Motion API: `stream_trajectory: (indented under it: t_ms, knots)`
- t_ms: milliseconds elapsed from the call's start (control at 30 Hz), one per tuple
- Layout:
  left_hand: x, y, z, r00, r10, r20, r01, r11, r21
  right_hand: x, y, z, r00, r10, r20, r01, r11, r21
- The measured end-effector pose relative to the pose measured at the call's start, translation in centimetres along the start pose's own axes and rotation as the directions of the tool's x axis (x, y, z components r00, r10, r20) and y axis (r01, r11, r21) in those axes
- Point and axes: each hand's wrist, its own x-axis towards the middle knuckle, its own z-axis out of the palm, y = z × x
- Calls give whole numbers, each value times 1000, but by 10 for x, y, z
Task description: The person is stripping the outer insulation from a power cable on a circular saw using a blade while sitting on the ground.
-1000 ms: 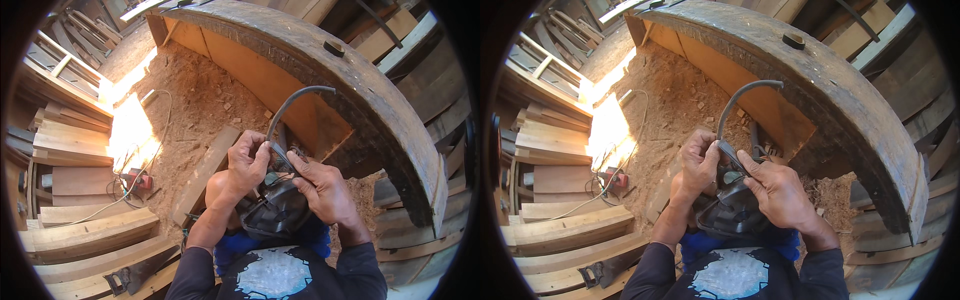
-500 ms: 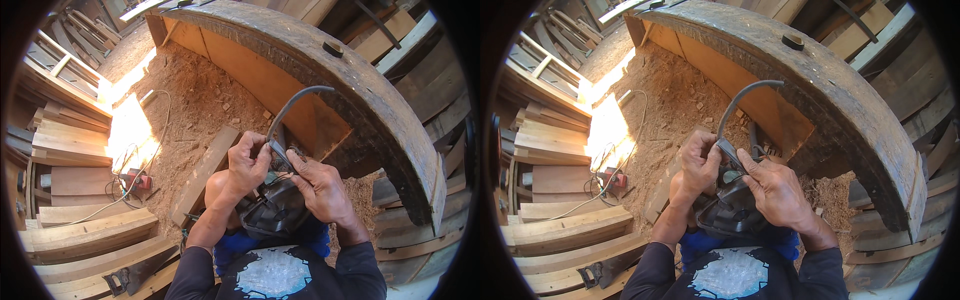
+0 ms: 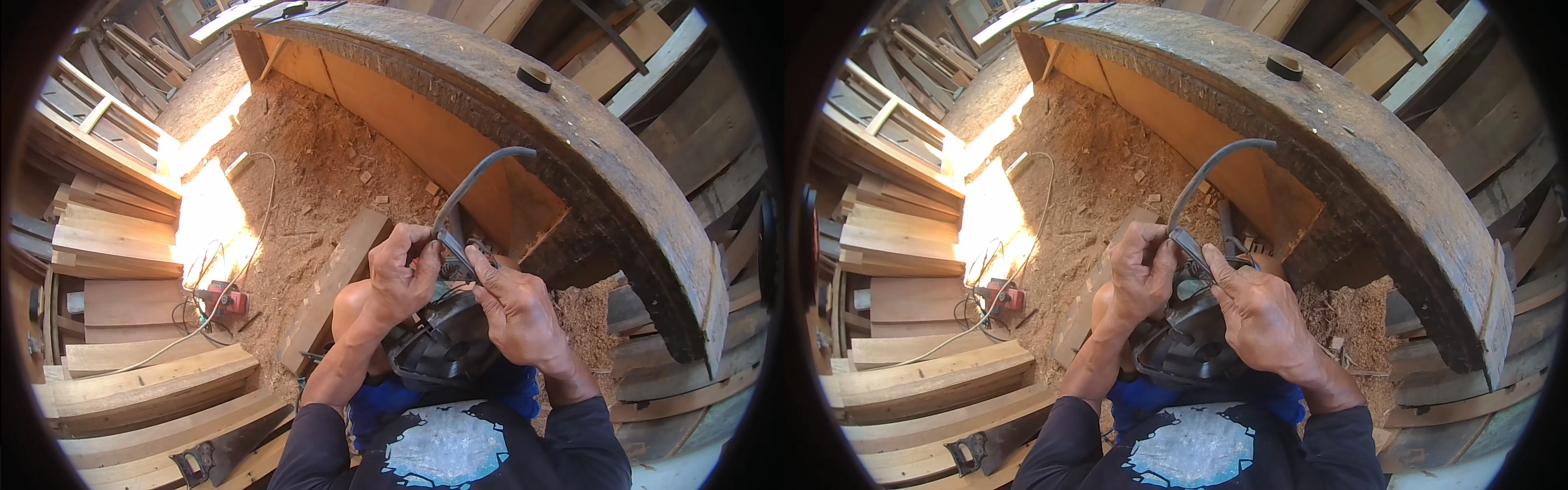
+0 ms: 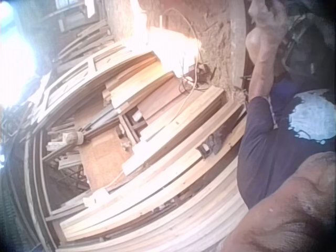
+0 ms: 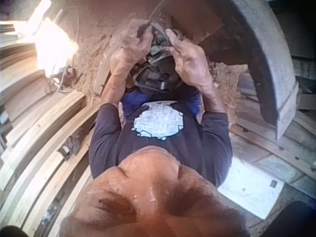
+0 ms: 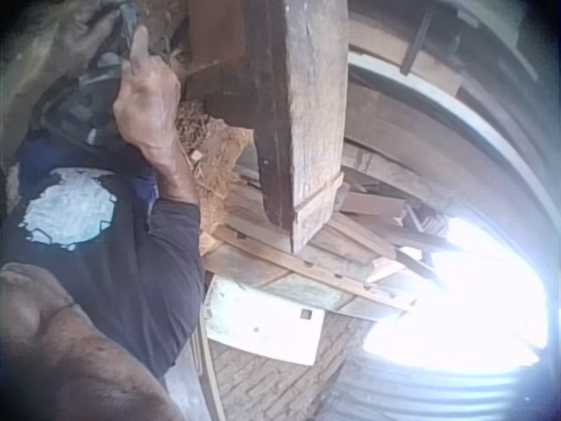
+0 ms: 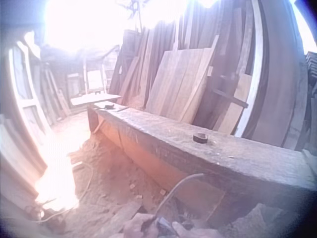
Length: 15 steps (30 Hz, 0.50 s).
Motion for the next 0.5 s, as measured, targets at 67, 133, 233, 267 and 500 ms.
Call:
stream_trajectory:
  t_ms: [67,133,233,267,500]
  knots:
    - [0,-2,0,1000,9,0,-9,1000,3,0,0,0,1000,-1,0,1,1000,2]
    - [-1,-2,0,1000,19,0,-19,1000,6,0,-1,0,1000,-3,0,3,1000,-1]
    - [-1,-2,-1,999,36,6,-36,999,13,0,-1,0,1000,5,2,-5,1000,7]
    - [-1,0,-1,999,37,8,-37,999,27,0,-1,0,1000,5,2,-5,1000,7]
    - [-2,-5,-1,996,92,5,-92,992,81,-1,-1,0,1000,18,5,-18,1000,2]
